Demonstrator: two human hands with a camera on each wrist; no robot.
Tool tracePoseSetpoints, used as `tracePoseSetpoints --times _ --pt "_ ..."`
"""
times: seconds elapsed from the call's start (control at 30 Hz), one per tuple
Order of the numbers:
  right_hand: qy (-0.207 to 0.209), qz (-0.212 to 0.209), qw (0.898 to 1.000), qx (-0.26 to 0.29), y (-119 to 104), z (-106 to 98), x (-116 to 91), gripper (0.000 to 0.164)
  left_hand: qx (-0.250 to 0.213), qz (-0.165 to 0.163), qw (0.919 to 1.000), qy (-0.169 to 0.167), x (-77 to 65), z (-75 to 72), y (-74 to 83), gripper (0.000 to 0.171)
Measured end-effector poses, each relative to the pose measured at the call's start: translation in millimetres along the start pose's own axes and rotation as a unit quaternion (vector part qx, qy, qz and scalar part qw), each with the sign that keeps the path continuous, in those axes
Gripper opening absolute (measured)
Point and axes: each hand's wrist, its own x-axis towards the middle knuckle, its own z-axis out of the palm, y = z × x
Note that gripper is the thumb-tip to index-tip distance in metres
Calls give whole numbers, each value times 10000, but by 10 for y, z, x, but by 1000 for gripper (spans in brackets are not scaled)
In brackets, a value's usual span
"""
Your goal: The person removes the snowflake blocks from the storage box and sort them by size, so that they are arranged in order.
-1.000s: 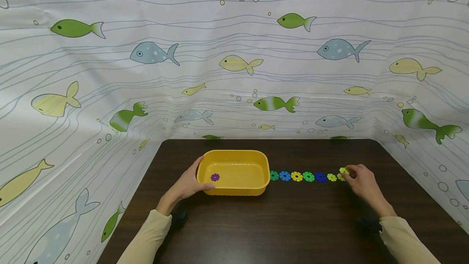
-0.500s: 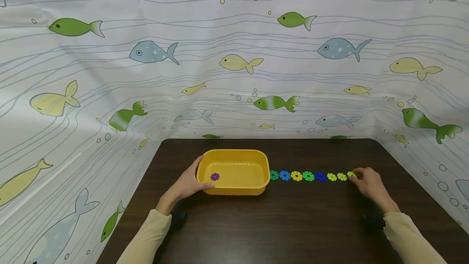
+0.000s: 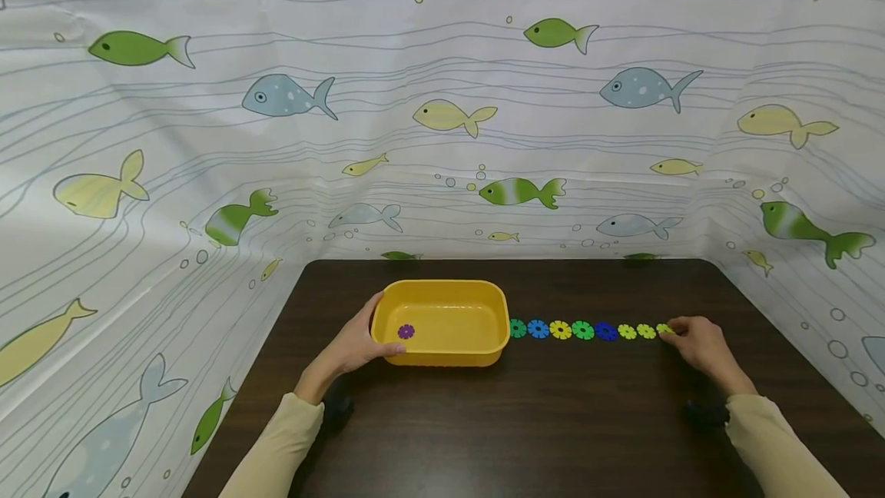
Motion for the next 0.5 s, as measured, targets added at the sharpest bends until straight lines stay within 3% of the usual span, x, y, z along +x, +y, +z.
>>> tracePoseSetpoints --times 0.23,0.5 --pt "98 20 9999 38 -8 -13 -17 48 -11 36 10000 -13 4 1 11 121" --pt "890 -318 9952 261 -187 -3 -108 49 -16 105 9999 -25 -1 -5 -1 121"
